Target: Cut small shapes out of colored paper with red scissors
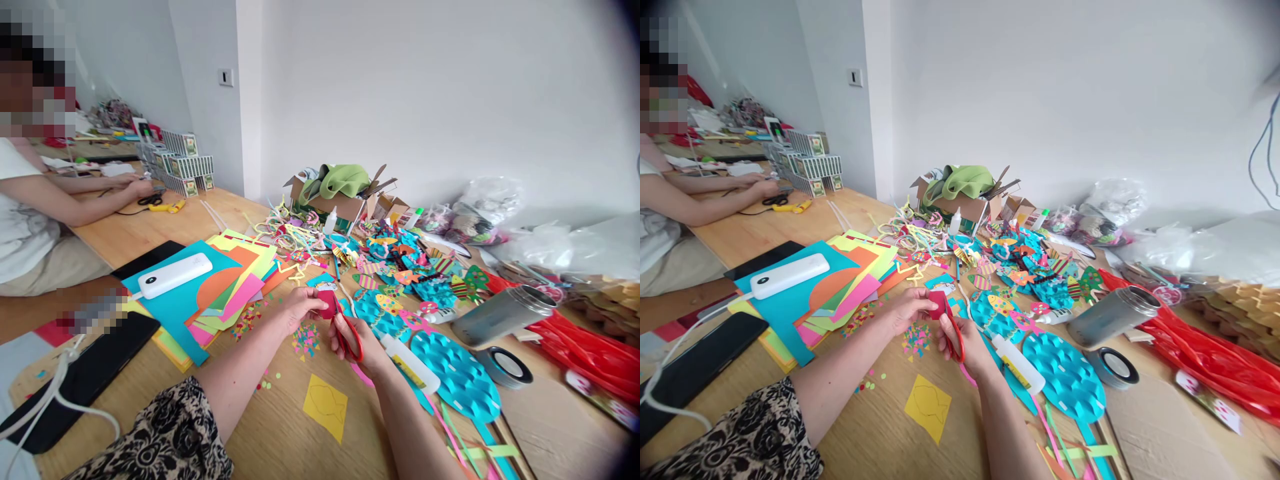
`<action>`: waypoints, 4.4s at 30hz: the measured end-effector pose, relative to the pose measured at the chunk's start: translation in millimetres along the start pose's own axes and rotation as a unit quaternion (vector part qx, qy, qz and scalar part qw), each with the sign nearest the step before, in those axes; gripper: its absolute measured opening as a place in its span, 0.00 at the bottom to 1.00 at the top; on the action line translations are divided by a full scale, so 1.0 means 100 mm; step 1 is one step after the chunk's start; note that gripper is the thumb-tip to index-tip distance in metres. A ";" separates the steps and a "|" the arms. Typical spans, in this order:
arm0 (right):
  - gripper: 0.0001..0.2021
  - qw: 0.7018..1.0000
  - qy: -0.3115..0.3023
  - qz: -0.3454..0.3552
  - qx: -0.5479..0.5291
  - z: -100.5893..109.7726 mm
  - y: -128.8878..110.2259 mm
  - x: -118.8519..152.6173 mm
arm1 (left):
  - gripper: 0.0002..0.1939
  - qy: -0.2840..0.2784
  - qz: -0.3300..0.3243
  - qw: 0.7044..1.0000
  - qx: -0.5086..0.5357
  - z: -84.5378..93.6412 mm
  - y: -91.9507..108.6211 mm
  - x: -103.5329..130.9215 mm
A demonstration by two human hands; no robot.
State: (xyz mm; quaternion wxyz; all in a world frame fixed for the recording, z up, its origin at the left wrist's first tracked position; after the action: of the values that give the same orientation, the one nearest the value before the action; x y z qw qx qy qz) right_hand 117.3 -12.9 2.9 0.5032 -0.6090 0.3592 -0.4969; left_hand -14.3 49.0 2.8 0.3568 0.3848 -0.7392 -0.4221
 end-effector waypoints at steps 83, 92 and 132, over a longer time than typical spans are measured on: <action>0.29 0.999 -0.014 0.019 0.024 -0.02 -0.01 0.02 | 0.15 -0.011 0.014 1.000 -0.006 -0.06 0.00 0.04; 0.28 0.999 -0.010 0.029 0.024 -0.01 0.02 0.00 | 0.16 -0.005 0.017 1.000 0.000 -0.05 -0.01 0.02; 0.29 0.999 -0.024 0.006 0.036 -0.02 -0.03 0.03 | 0.15 -0.004 0.024 1.000 0.004 -0.05 0.00 0.04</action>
State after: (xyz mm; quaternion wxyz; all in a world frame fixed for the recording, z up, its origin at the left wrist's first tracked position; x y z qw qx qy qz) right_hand 115.5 -15.9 6.8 0.5364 -0.5999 0.3328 -0.4916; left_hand -12.2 43.7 5.7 0.3620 0.3667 -0.7513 -0.4124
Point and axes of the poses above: each hand's wrist, its own x-axis away from the middle knuckle, its own z-axis out of the back of the hand, y = z × x, the point moved 4 cm from there along -x, towards the middle knuckle, and after that the axes turned 3 degrees about -y, right-handed, at the moved point
